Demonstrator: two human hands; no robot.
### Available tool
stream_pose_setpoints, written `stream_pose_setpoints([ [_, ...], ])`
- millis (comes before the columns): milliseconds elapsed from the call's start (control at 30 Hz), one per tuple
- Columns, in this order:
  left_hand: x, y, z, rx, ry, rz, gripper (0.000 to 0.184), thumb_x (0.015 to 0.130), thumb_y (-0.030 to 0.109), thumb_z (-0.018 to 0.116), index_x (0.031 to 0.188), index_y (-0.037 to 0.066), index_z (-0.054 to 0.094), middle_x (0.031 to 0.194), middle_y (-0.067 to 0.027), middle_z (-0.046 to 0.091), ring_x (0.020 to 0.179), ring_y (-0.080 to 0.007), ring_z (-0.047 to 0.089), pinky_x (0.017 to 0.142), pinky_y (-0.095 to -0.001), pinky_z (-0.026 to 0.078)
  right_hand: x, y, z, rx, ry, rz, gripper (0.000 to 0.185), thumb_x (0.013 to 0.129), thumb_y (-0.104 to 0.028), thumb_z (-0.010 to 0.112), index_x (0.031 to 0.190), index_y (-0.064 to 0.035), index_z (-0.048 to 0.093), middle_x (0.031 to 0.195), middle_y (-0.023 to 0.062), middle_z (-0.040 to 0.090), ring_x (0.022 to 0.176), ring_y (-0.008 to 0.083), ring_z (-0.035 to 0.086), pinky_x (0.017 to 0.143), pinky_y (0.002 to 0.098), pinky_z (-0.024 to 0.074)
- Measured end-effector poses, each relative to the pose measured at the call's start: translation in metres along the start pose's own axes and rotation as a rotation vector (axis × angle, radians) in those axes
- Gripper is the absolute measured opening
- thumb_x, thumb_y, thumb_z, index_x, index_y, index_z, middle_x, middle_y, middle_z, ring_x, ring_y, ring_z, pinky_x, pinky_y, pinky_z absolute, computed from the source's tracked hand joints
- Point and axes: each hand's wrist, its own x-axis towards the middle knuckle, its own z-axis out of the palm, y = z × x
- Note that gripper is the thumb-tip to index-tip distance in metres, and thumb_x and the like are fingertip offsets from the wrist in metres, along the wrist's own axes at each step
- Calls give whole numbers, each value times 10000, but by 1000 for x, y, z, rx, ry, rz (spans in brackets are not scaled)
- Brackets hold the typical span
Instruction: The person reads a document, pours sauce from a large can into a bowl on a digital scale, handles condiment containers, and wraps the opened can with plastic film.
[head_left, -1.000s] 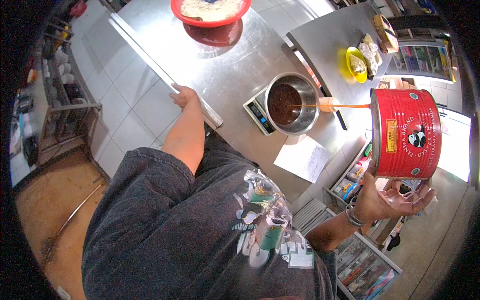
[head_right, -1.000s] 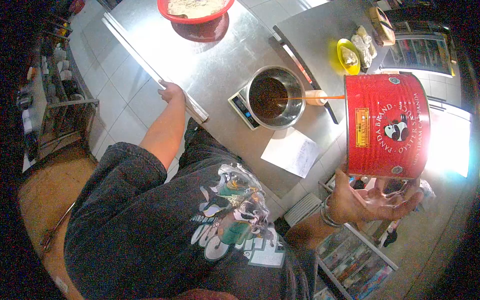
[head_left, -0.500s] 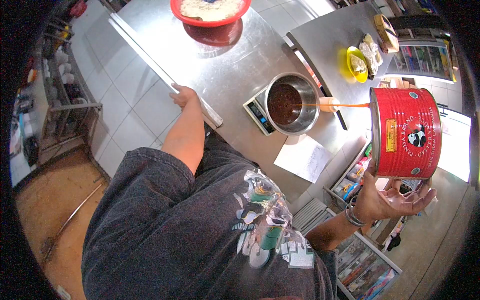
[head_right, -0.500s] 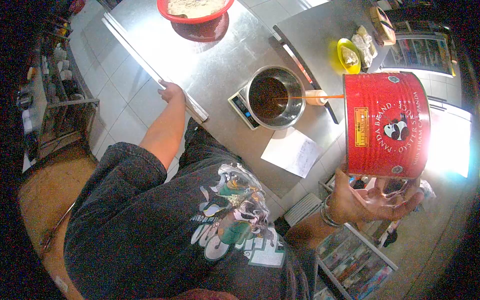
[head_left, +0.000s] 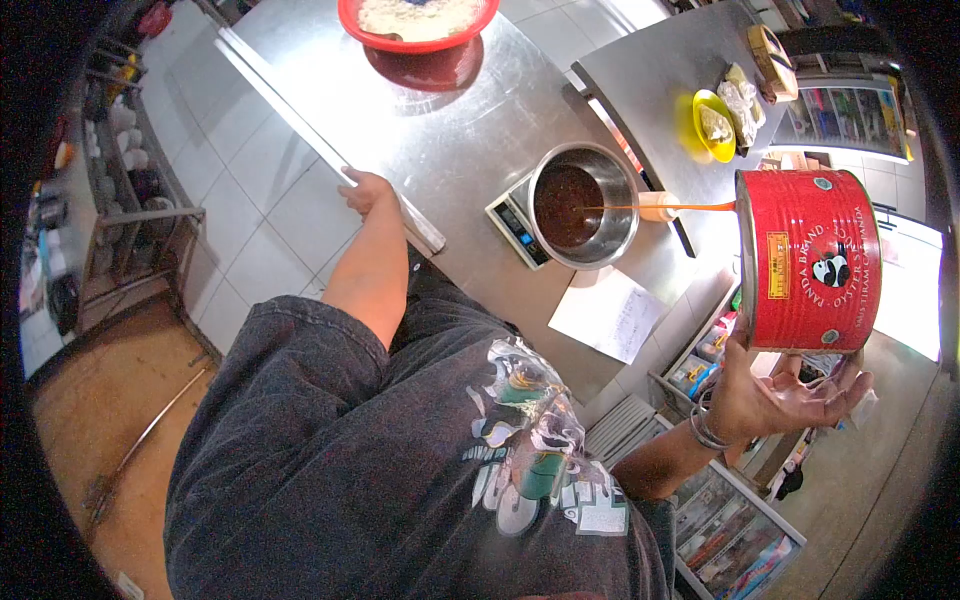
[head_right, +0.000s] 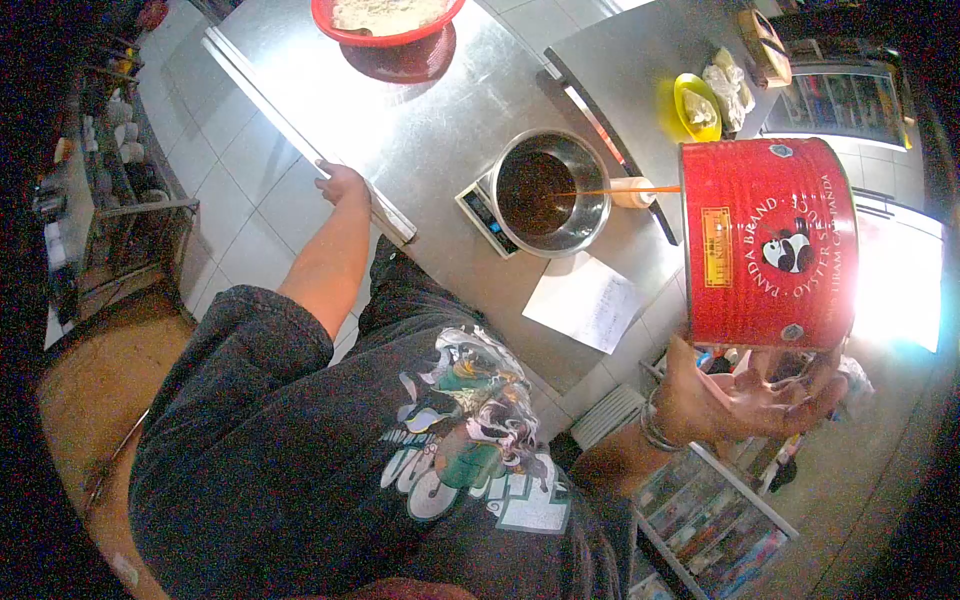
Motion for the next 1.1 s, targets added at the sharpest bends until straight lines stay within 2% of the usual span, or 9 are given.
stream_pose_setpoints([
  [67,-1,1,-2,-1,-7,1,777,993,678,285,1489,95,419,1388,-280,521,1255,-457,546,1066,-632,351,0,0,1,-4,2,11,1244,554,-7,853,1542,-68,100,1517,265,308,1373,421,408,1118,561,450],
  [133,1,0,0,0,-8,-5,777,992,679,287,1489,96,419,1388,-279,522,1255,-458,546,1066,-632,352,1,3,1,39,5,13,1311,488,-20,903,1539,-113,125,1484,212,333,1419,379,344,1089,534,506],
  [333,5,-3,5,-5,9,0,771,987,682,309,1482,103,430,1374,-276,533,1239,-463,555,1058,-633,355,1,1,1,-58,-1,-8,1299,496,-12,903,1537,-103,131,1485,212,339,1416,382,350,1073,529,520],
  [600,7,-3,8,0,26,-7,773,984,686,315,1474,101,440,1352,-270,551,1225,-459,566,1062,-635,347,1,0,1,7,-4,20,1299,512,-33,925,1538,-107,132,1497,209,319,1422,388,336,1066,538,524],
  [867,-4,2,-2,-12,-11,0,791,990,671,304,1503,77,406,1380,-282,529,1263,-460,533,1087,-596,345,2,2,1,21,-18,2,1291,521,-58,943,1536,-123,149,1502,207,309,1427,379,335,1044,528,550],
  [933,-1,0,1,-14,0,1,790,988,673,308,1497,79,416,1375,-281,533,1255,-461,538,1083,-601,345,1,-2,3,58,9,54,1246,514,27,829,1532,-88,121,1518,243,305,1371,423,404,1127,580,438],
  [1100,2,-2,7,-23,30,-7,786,981,683,322,1481,89,446,1359,-278,547,1233,-465,552,1064,-623,346,2,-3,3,37,6,62,1260,510,26,836,1535,-99,113,1525,233,300,1374,416,405,1127,583,437],
])
